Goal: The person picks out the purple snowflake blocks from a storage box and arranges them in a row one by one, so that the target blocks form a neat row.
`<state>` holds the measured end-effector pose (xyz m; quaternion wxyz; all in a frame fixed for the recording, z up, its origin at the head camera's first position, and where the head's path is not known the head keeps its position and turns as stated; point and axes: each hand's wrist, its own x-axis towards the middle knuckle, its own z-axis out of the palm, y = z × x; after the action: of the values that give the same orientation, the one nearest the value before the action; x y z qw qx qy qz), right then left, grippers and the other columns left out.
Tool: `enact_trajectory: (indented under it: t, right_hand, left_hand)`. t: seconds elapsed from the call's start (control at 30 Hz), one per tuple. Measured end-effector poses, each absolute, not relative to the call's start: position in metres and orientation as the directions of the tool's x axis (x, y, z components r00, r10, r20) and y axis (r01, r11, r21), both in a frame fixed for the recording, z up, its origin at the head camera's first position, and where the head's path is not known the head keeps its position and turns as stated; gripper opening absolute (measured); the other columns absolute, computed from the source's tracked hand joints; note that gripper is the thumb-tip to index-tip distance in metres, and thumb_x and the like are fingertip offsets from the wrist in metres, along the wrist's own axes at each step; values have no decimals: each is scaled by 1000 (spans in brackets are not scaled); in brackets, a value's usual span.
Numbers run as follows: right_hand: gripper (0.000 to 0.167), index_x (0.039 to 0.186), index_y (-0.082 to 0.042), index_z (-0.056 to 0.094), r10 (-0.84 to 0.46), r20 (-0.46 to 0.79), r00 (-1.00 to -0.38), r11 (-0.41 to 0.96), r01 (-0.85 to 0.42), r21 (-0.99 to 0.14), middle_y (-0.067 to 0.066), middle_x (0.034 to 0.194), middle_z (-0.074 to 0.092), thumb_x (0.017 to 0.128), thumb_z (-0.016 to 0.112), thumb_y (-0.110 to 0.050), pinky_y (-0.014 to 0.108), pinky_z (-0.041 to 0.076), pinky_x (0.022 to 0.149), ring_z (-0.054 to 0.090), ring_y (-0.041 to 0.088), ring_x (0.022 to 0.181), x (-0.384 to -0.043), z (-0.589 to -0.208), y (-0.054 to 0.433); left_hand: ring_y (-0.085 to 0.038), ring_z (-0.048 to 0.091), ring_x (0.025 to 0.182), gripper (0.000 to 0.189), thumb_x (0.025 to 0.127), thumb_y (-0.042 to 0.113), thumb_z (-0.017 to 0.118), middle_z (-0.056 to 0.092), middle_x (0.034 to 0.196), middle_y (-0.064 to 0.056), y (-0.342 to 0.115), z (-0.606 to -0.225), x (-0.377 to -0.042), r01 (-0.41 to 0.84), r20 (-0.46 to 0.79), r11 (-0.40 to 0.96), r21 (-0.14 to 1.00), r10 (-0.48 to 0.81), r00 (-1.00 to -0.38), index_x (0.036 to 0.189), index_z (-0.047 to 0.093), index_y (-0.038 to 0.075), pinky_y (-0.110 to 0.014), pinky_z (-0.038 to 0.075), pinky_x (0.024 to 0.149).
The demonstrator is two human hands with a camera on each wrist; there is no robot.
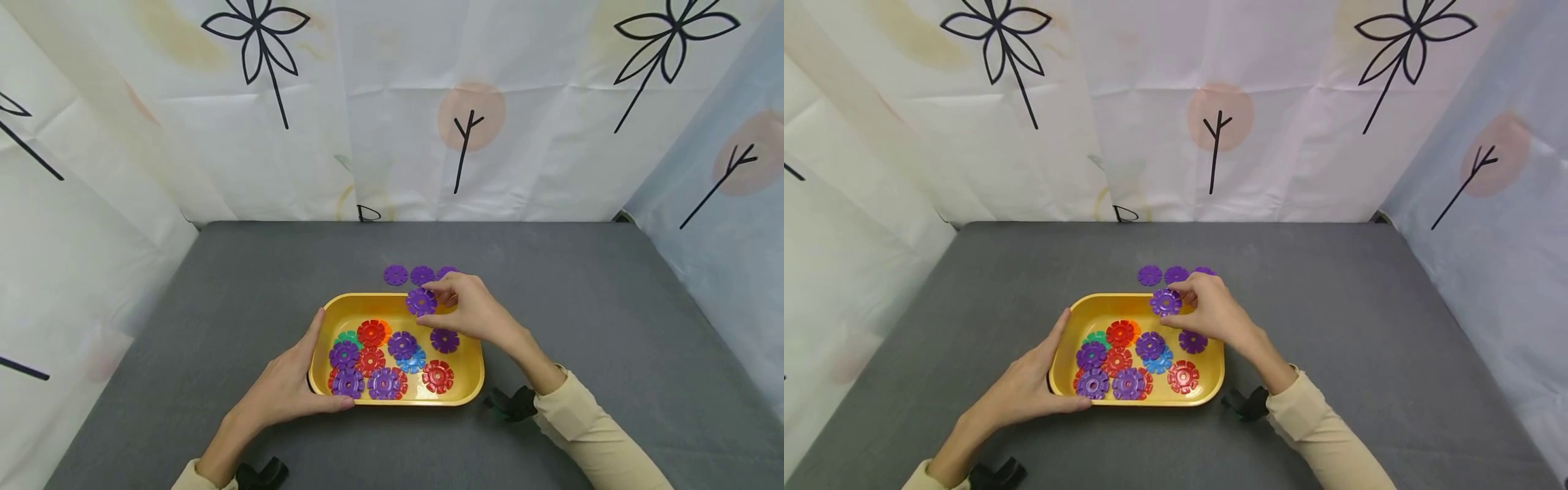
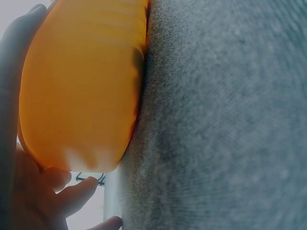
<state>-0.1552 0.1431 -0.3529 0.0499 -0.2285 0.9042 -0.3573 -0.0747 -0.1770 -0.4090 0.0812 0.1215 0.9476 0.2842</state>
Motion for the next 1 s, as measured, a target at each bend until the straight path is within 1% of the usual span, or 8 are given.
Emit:
enact_trajectory:
  t: [0.23, 0.37, 0.57, 0.73, 1.0]
  right_hand:
    - [58, 130, 4, 67, -373, 89, -924, 683, -338, -647, 17, 100, 66, 83, 86, -24, 41, 62, 83, 70, 30, 92, -168, -352, 163]
    - [59, 131, 6, 66, -332, 88, -939, 704, -309, -639, 21, 106, 67, 84, 86, -24, 45, 61, 84, 69, 33, 96, -178, -354, 177]
    - [58, 131, 8, 65, -288, 93, -953, 750, -285, -597, 28, 113, 67, 84, 84, -22, 50, 60, 84, 68, 41, 100, -194, -365, 198]
    - [57, 132, 9, 63, -253, 57, -966, 780, -239, -579, 31, 120, 67, 86, 82, -20, 50, 61, 84, 68, 43, 103, -205, -376, 208]
    - [58, 134, 7, 63, -238, -30, -971, 796, -177, -578, 32, 125, 67, 87, 82, -20, 49, 60, 86, 68, 44, 107, -220, -385, 216]
  left_hand:
    - [-20, 61, 110, 140, 66, 70, 84, 47, 157, -14, -177, -411, -74, 185, -77, 800, 571, 277, -958, 166, -1, 21, -43, 58, 90]
    - [-21, 61, 112, 140, 65, 71, 83, 46, 158, -13, -176, -410, -74, 175, -86, 802, 571, 270, -959, 166, 1, 20, -45, 58, 93]
    - [-24, 60, 117, 140, 66, 71, 83, 43, 160, -14, -176, -409, -75, 150, -116, 811, 565, 258, -959, 166, -1, 23, -50, 57, 97]
    - [-25, 60, 121, 140, 65, 72, 83, 42, 161, -14, -176, -409, -74, 136, -128, 810, 571, 252, -959, 166, -2, 25, -52, 55, 100]
    - [-24, 60, 119, 140, 65, 74, 82, 43, 160, -14, -177, -410, -75, 147, -121, 810, 568, 259, -958, 166, 0, 23, -51, 55, 99]
